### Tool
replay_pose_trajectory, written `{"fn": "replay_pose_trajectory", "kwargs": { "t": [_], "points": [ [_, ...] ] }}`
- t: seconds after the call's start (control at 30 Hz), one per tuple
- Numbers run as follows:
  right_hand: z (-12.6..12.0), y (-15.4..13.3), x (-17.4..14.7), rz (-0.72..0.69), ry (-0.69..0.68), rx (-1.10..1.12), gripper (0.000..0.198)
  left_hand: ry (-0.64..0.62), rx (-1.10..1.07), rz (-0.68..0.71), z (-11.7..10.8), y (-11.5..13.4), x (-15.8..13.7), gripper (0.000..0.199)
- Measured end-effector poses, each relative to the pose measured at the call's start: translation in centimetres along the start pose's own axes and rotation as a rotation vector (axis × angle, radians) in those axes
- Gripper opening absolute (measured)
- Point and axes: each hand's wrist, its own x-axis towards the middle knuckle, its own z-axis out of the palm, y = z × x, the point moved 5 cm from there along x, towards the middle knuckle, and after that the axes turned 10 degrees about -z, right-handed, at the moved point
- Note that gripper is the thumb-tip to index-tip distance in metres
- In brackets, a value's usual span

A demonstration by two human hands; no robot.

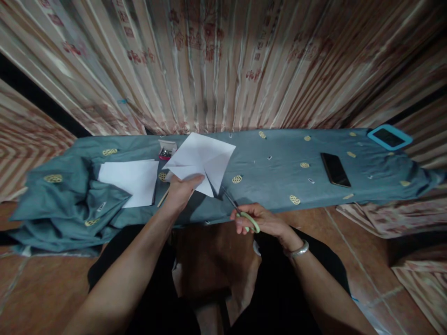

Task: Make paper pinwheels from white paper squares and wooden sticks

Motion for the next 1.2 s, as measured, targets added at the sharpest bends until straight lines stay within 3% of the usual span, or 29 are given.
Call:
{"fn": "replay_pose_trajectory", "kwargs": {
  "t": [0.1,0.27,0.37,0.43,0.6,0.77,1.0,1.2],
  "points": [
    [-2.6,-0.6,-1.4,-0.034,0.073,0.012,0.048,-0.027,0.035,-0.018,-0.3,0.0,-0.2,0.052],
    [-7.4,-1.6,-2.0,-0.259,0.629,0.021,0.045,-0.098,0.25,-0.039,0.0,-0.8,-1.4,0.056],
    [-8.8,-2.2,-1.9,-0.329,0.778,-0.012,0.044,-0.16,0.322,-0.075,0.8,-1.4,-2.6,0.055],
    [-9.1,-2.5,-1.5,-0.324,0.773,-0.026,0.044,-0.215,0.354,-0.142,1.3,-1.9,-3.3,0.056],
    [-8.0,-2.5,-0.2,-0.245,0.604,0.023,0.042,-0.323,0.436,-0.256,2.3,-3.0,-4.7,0.045],
    [-6.9,-1.3,1.2,-0.193,0.548,0.139,0.042,-0.33,0.362,-0.315,2.3,-3.2,-4.6,0.046],
    [-7.3,0.1,2.5,-0.336,0.894,0.428,0.039,-0.401,-0.146,-0.437,3.0,-2.8,-4.1,0.035],
    [-5.6,0.2,3.3,-0.353,0.933,0.397,0.044,-0.311,-0.039,-0.369,4.1,-3.6,-5.1,0.031]
  ]
}}
